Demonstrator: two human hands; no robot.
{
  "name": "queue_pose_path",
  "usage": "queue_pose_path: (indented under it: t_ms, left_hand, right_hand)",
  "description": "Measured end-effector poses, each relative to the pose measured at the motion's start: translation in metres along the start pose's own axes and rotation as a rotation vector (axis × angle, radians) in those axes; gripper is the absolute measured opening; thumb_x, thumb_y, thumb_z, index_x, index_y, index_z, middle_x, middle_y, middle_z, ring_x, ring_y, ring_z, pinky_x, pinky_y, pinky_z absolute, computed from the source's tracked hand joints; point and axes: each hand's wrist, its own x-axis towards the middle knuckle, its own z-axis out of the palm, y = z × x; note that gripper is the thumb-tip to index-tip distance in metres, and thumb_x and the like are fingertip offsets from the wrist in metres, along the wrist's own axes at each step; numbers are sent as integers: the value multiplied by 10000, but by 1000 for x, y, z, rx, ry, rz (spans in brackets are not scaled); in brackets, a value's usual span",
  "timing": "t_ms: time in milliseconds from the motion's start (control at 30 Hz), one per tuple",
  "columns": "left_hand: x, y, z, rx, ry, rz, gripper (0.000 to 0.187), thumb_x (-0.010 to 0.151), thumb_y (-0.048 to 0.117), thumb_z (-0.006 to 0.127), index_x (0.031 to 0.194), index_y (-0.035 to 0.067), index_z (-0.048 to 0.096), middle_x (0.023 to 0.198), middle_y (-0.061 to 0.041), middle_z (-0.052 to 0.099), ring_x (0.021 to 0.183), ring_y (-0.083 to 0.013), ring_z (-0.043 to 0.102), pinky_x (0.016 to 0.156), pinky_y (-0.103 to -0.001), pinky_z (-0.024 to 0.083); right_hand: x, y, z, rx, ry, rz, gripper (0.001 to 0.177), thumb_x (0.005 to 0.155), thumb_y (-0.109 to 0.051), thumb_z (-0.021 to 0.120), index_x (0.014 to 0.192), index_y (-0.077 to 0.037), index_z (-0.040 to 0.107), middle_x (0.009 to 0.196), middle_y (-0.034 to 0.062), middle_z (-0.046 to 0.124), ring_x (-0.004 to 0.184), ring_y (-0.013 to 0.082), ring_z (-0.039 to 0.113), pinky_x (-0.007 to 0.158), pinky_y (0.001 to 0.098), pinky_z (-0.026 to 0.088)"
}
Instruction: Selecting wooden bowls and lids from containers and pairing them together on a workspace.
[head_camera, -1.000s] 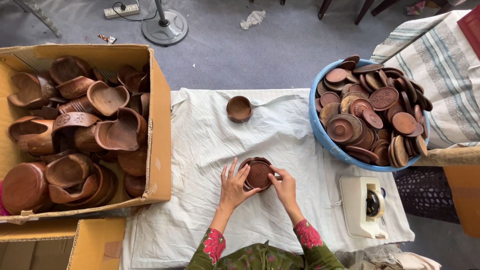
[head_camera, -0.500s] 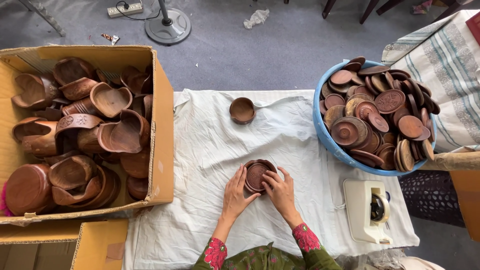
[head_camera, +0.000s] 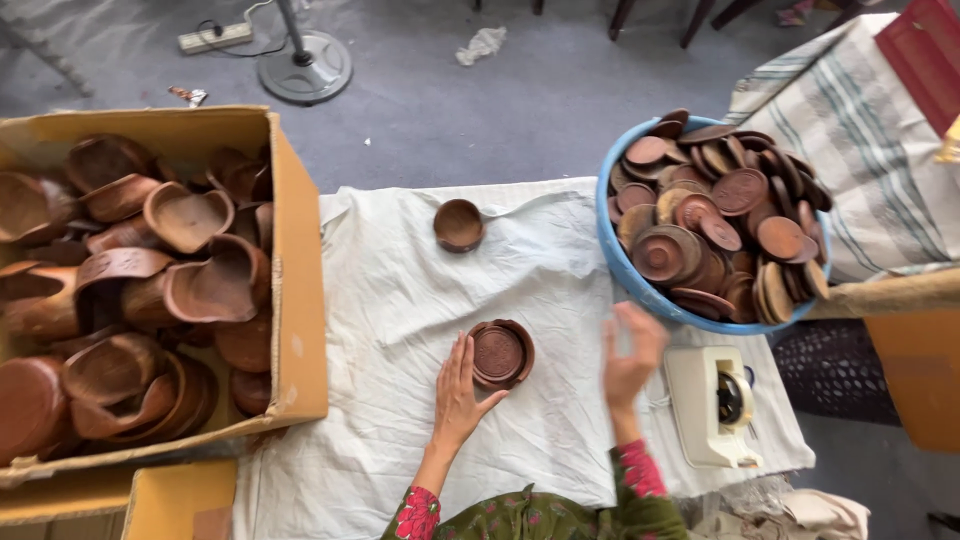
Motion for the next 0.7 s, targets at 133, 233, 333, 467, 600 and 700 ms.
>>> queue_pose_path:
  t_ms: [133, 233, 333, 467, 600, 700]
  left_hand:
    - [-3, -4, 24, 12, -134, -113, 1212, 771, 468, 830, 1607, 46, 60, 1693, -133, 81, 1556, -302, 122, 1222, -529, 214]
    - [-4, -8, 37, 119, -147, -109, 1148, 847, 445, 779, 1615, 46, 24, 1709, -118, 16, 1571, -318, 84, 1218, -560, 199]
    - [-6, -6, 35, 153, -174, -123, 1116, 864, 457, 753, 1602, 45, 24, 1696, -109, -2, 1563, -328, 61, 1205, -590, 184]
    - [-5, -6, 33, 145, -156, -121, 1098, 867, 457, 746, 1612, 57, 46, 1705, -96, 11, 1564, -340, 62, 1216, -593, 186]
    - [-5, -8, 35, 149, -167, -126, 1089, 866, 449, 751, 1613, 59, 61, 1704, -101, 6, 1564, -347, 47, 1212, -593, 181]
    - [-5, -7, 36, 170, -102, -86, 1095, 840, 428, 782, 1598, 44, 90, 1685, -111, 43, 1537, -372, 136, 1189, -594, 217]
  right_hand:
    - [65, 54, -56, -59, 217, 115, 212, 1040, -168, 725, 1234, -83, 720, 1278, 67, 718, 1173, 256, 582, 1029, 389, 444]
    - [91, 87, -86, -160, 138, 112, 268, 1019, -215, 761, 1254, -89, 735, 1292, 65, 714, 1187, 267, 559, 1030, 385, 444]
    - [98, 111, -101, -290, -108, -72, 328, 943, -227, 809, 1234, -88, 745, 1255, 68, 707, 1237, 281, 562, 1098, 412, 426]
    - [103, 121, -103, -395, -262, -193, 237, 928, -193, 791, 1157, -136, 773, 1162, 5, 726, 1244, 249, 589, 1086, 402, 436]
    - [113, 82, -113, -458, -210, -265, 185, 956, -159, 786, 1138, -129, 778, 1124, 2, 731, 1226, 245, 628, 1069, 406, 443]
    - [109, 52, -112, -392, -88, -259, 180, 986, -112, 801, 1163, -96, 768, 1123, 47, 730, 1140, 251, 654, 1026, 398, 490]
